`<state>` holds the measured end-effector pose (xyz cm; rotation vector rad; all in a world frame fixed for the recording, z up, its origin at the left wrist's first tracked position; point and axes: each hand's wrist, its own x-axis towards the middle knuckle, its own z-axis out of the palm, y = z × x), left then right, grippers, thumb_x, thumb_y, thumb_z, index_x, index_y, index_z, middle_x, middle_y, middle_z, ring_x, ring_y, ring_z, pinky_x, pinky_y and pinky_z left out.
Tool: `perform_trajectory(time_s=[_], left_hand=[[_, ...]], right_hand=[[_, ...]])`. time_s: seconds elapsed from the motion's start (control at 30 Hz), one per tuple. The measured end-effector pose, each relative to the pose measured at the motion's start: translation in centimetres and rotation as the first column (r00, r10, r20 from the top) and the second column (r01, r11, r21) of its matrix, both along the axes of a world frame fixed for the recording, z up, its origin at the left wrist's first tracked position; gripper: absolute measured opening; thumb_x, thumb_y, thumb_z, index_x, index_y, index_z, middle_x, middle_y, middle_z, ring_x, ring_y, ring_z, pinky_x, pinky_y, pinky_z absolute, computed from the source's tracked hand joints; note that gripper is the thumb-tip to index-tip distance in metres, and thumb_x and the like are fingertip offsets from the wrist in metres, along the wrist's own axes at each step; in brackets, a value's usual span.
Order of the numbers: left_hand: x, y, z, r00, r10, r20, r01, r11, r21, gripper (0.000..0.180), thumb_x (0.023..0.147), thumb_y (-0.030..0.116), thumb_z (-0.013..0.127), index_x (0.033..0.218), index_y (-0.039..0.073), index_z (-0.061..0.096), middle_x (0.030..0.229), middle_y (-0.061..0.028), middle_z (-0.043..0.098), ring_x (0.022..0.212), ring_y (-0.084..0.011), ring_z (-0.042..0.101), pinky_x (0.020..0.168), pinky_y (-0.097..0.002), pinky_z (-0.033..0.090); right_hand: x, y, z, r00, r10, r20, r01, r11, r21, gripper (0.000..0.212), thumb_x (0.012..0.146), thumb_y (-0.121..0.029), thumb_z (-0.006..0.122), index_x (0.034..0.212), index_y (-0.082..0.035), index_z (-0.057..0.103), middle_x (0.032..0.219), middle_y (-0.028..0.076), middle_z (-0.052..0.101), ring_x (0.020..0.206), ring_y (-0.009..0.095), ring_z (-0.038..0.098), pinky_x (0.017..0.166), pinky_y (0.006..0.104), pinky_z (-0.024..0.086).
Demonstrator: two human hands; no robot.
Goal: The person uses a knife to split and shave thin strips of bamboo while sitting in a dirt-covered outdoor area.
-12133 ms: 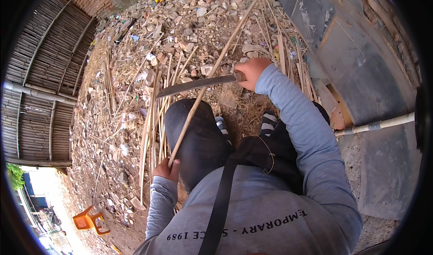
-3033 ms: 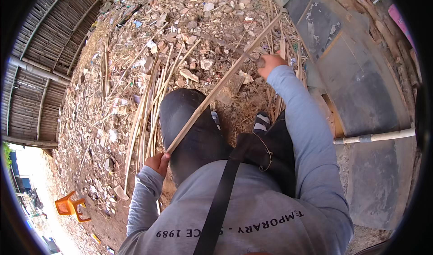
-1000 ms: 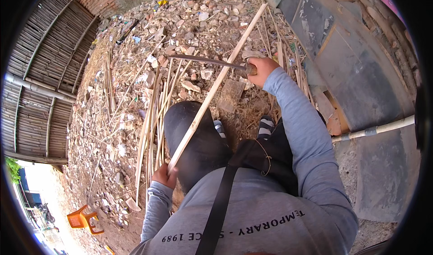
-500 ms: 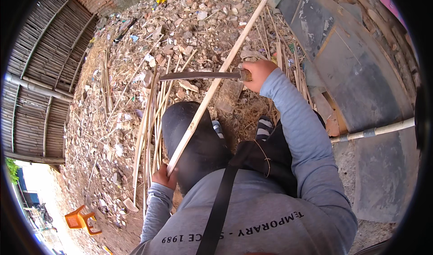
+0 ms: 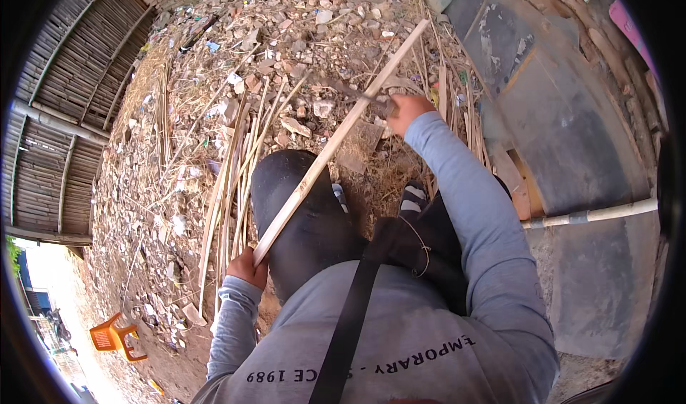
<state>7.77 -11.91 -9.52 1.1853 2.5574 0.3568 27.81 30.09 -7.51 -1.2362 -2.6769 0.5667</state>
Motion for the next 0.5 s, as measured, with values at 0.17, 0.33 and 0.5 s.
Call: perform_trajectory(time_s=[0.17,0.33,0.5], left_hand=[[0.1,-0.5,0.5,0.998,0.040,-0.053,-0.043,0.997,-0.064,0.016,0.082,0.020,0.056,0.080,0.005,0.050,0.071,-0.0256,0.061,0.069,-0.0474,0.059,0.063,-0.0544,0.047],[0.2,-0.2,0.4,0.997,0.042,-0.063,-0.046,0.997,-0.065,0.015,0.081,0.019,0.056,0.080,0.005,0.051,0.072,-0.0255,0.061,0.070,-0.0465,0.060,0.063,-0.0533,0.048],[-0.3,-0.1,-0.1,0.992,0.009,-0.126,-0.013,1.000,-0.029,0.015,0.079,0.019,0.056,0.079,0.005,0.051,0.070,-0.0238,0.061,0.068,-0.0457,0.060,0.062,-0.0539,0.048]], right_hand=[[-0.2,-0.2,1.4,0.998,-0.049,-0.029,0.047,0.995,-0.085,0.032,0.076,-0.024,0.063,0.103,-0.006,0.063,0.094,0.017,0.066,0.091,0.035,0.063,0.082,0.0429,0.050],[-0.3,-1.0,0.2,0.996,0.087,-0.032,-0.088,0.996,-0.022,0.032,0.070,-0.025,0.068,0.095,-0.006,0.065,0.084,0.018,0.066,0.082,0.036,0.064,0.077,0.0417,0.051],[0.7,2.3,-2.4,0.979,-0.149,-0.139,0.151,0.989,-0.001,0.039,0.067,-0.025,0.069,0.100,-0.004,0.065,0.088,0.021,0.066,0.084,0.036,0.064,0.078,0.0411,0.051]])
